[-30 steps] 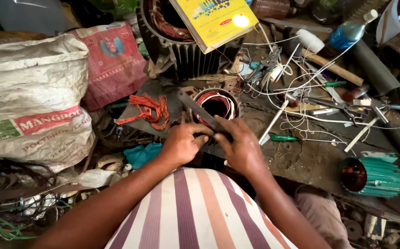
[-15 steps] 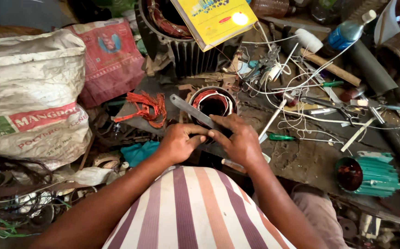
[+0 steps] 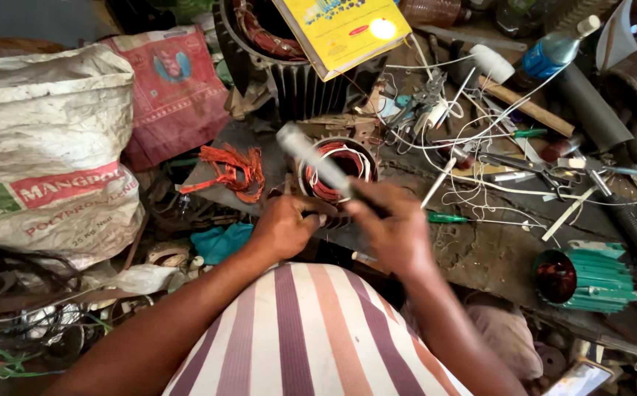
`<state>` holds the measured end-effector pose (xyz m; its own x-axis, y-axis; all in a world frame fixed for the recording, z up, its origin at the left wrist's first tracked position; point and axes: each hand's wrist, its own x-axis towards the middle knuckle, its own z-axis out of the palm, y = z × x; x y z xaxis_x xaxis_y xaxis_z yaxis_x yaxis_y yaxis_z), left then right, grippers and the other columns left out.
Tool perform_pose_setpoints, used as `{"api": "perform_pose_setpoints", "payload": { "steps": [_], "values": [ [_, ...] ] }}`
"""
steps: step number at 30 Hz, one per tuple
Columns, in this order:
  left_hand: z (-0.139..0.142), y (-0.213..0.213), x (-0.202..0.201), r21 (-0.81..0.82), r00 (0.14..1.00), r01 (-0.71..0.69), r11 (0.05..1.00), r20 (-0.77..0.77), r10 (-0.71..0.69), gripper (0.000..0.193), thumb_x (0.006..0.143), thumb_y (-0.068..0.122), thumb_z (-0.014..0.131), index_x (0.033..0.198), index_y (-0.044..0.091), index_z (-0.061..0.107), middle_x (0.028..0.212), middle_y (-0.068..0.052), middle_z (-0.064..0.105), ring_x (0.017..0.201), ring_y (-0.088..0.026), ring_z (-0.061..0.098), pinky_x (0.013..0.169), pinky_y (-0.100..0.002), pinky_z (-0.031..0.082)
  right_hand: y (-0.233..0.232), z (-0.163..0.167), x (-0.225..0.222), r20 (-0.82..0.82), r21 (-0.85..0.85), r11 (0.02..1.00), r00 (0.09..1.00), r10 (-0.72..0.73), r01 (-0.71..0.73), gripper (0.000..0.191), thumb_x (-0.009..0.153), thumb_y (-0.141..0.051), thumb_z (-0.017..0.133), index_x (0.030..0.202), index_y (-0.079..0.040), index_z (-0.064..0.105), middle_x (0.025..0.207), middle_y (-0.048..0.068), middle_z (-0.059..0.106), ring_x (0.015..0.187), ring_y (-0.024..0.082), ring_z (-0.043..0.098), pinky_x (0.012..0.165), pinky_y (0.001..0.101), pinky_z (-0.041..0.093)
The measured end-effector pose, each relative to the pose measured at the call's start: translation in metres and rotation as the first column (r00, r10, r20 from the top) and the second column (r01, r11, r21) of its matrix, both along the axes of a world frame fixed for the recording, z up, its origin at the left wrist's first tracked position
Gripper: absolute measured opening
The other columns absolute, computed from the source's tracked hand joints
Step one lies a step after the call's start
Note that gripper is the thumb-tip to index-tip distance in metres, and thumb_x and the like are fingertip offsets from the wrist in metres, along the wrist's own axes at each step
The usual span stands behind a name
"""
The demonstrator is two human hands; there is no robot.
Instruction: The person winds insulated copper wire by hand into the slots of an electric motor stator, pressing each coil turn into place around the stator core. They use combination pliers to grip and position the wire and a flat blade to trim and tuck the wire ends, working turn by turn around the stator.
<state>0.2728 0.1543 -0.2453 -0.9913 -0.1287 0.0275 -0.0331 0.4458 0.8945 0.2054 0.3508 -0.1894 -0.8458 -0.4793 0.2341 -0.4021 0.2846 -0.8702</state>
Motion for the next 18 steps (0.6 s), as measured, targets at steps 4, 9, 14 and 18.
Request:
{"api": "perform_pose_setpoints", "payload": {
  "steps": [4,9,14,18],
  "values": [
    [0.009,-0.002,-0.006,0.014,0.995,-0.012,1.0,0.096,0.011,0.023,0.085,0.016,0.071,0.107,0.009,0.078,0.088,-0.012,0.079,0.077,-0.025,0.076,0.073,-0.036,0.058,0.027,0.014,-0.013,0.093,-0.214,0.972,0.992,-0.082,0.1,0.032,0.097,-0.016,0.076,0.127,-0.005,0.072,0.096,0.005,0.071,0.071,0.012,0.059,0.059,0.0267,0.046],
    [0.021,-0.005,-0.018,0.041,0.98,0.009,0.999,0.199,-0.017,0.025,0.088,0.019,0.067,0.111,0.013,0.074,0.085,-0.007,0.078,0.067,-0.02,0.077,0.064,-0.035,0.058,0.021,-0.008,-0.027,0.002,0.182,0.975,0.991,-0.131,0.128,0.052,0.081,-0.024,0.086,0.127,-0.006,0.069,0.104,0.01,0.072,0.093,0.02,0.068,0.08,0.0363,0.056],
    [0.023,-0.006,-0.03,-0.181,0.997,0.081,0.98,0.023,-0.078,0.019,0.086,0.024,0.072,0.101,0.017,0.081,0.085,-0.012,0.077,0.072,-0.029,0.074,0.067,-0.04,0.056,-0.001,-0.037,-0.011,-0.175,0.165,0.985,0.984,-0.016,0.045,0.052,0.078,-0.024,0.087,0.124,-0.005,0.071,0.104,0.017,0.07,0.096,0.033,0.068,0.086,0.0433,0.054],
    [0.018,-0.004,-0.041,-0.173,0.987,0.124,0.977,0.118,-0.104,0.019,0.086,0.029,0.071,0.098,0.016,0.08,0.083,-0.013,0.076,0.075,-0.031,0.075,0.069,-0.042,0.057,-0.007,-0.036,-0.008,-0.12,0.199,0.976,0.99,-0.07,0.093,0.042,0.086,-0.024,0.08,0.124,-0.009,0.074,0.096,0.017,0.068,0.09,0.034,0.069,0.081,0.0428,0.054]
  ]
}}
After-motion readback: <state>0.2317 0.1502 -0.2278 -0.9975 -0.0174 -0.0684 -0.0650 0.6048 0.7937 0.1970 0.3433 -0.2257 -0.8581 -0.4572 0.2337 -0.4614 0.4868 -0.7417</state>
